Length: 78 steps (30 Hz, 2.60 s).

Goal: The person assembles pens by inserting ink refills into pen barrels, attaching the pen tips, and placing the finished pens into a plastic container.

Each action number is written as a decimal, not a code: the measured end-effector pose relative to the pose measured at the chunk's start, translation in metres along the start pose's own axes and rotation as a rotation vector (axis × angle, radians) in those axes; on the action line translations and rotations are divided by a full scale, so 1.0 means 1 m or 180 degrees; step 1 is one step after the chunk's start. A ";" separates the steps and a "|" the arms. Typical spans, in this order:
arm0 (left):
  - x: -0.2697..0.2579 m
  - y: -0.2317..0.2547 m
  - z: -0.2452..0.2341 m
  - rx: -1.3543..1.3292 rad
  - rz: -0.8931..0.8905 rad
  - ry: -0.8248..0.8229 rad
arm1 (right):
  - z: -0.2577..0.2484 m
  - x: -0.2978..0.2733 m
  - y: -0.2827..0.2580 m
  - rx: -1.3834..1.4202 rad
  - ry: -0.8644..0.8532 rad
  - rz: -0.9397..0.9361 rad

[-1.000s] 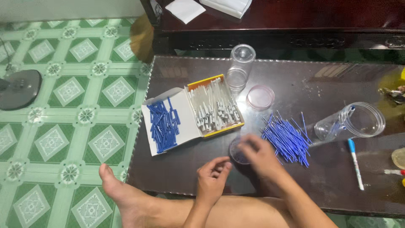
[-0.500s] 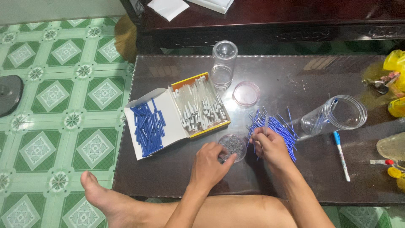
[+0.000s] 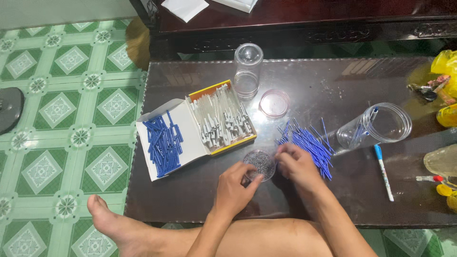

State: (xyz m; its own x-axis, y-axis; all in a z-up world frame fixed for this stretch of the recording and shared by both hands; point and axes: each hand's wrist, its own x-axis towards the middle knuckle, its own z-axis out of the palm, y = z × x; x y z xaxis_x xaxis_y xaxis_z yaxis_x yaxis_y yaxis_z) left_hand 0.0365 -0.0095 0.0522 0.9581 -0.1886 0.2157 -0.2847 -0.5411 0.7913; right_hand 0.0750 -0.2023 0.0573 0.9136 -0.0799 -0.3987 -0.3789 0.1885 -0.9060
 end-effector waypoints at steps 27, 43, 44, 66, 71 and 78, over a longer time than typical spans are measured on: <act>-0.031 -0.009 -0.020 -0.0962 -0.1188 0.0815 | 0.004 -0.011 0.004 -0.2330 -0.0245 -0.0618; -0.039 -0.024 -0.006 -0.0416 -0.0902 0.0669 | 0.031 -0.007 0.010 -0.4772 -0.1329 -0.1375; -0.038 -0.022 -0.006 -0.0424 -0.0997 0.0658 | 0.033 -0.008 0.009 -0.4725 -0.1313 -0.1335; -0.040 -0.020 -0.011 -0.1033 -0.1109 0.0448 | 0.042 -0.003 0.025 -0.0361 -0.0945 -0.0132; -0.040 -0.017 -0.014 -0.1091 -0.1121 0.0502 | 0.042 -0.001 0.019 -0.0216 -0.0684 -0.0132; -0.042 -0.026 -0.008 -0.1109 -0.1127 0.0481 | 0.046 -0.005 0.022 -0.0534 -0.0922 -0.0400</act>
State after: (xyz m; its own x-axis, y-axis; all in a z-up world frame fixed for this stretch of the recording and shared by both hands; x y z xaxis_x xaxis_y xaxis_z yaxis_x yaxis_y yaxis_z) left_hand 0.0043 0.0194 0.0272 0.9951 0.0909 -0.0400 0.0609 -0.2405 0.9687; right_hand 0.0684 -0.1523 0.0458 0.9494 0.1931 -0.2477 -0.2580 0.0296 -0.9657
